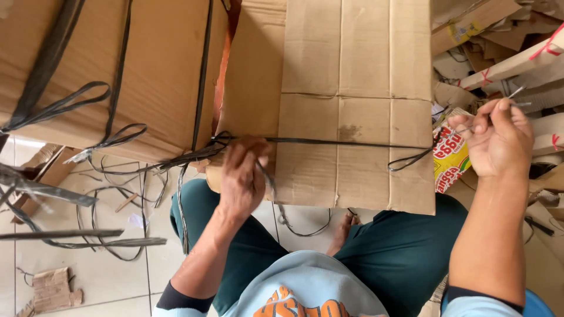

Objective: Wrapping a wooden chair in cardboard and securing it with plastic straps

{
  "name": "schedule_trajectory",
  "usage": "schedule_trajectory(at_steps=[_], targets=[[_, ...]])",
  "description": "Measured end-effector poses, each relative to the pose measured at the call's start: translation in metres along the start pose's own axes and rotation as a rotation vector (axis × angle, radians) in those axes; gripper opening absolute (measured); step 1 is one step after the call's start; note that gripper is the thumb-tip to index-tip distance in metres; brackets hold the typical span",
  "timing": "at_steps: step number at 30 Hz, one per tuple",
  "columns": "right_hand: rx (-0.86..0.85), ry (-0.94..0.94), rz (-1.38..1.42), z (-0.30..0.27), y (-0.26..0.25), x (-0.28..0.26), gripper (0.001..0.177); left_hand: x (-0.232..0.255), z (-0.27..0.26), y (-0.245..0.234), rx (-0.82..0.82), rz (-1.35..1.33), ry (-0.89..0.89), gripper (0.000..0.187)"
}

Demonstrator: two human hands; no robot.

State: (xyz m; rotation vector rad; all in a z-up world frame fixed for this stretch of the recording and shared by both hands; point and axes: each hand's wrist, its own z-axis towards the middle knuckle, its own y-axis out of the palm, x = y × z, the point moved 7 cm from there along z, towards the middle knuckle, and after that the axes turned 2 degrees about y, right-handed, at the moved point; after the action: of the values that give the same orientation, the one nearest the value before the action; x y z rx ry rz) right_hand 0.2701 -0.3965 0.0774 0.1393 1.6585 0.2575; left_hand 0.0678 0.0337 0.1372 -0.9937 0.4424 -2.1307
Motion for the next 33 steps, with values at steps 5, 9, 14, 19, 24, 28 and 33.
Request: schedule_trajectory(at_steps=[5, 9, 14, 19, 24, 28, 33], targets=[[-0.006, -0.125, -0.443, 0.013, -0.018, -0.004, 0.032, -0.009, 0.057, -0.017, 0.01, 0.601, -0.01, 0.03], [-0.144, -0.129, -1.354, 0.0, -0.005, -0.001, 0.027, -0.025, 0.078, -0.021, 0.045, 0.896, -0.027, 0.048], [-0.267, -0.245, -1.969, -0.005, -0.029, 0.039, 0.014, -0.043, 0.082, -0.022, 0.019, 0.801, -0.138, 0.046], [-0.397, -0.293, -1.938, -0.008, -0.026, 0.029, 0.012, -0.047, 0.087, -0.018, -0.001, 0.757, -0.148, 0.042], [-0.258, -0.452, -2.086, -0.001, -0.033, 0.006, 0.035, -0.073, 0.089, 0.0, -0.133, 0.564, -0.345, 0.048], [-0.024, -0.551, -2.22, 0.027, -0.053, 0.008, 0.036, -0.08, 0.095, 0.026, -0.162, 0.458, -0.378, 0.048], [0.129, -0.569, -2.161, 0.073, -0.043, 0.028, 0.048, -0.095, 0.092, 0.042, -0.101, 0.415, -0.348, 0.035]])
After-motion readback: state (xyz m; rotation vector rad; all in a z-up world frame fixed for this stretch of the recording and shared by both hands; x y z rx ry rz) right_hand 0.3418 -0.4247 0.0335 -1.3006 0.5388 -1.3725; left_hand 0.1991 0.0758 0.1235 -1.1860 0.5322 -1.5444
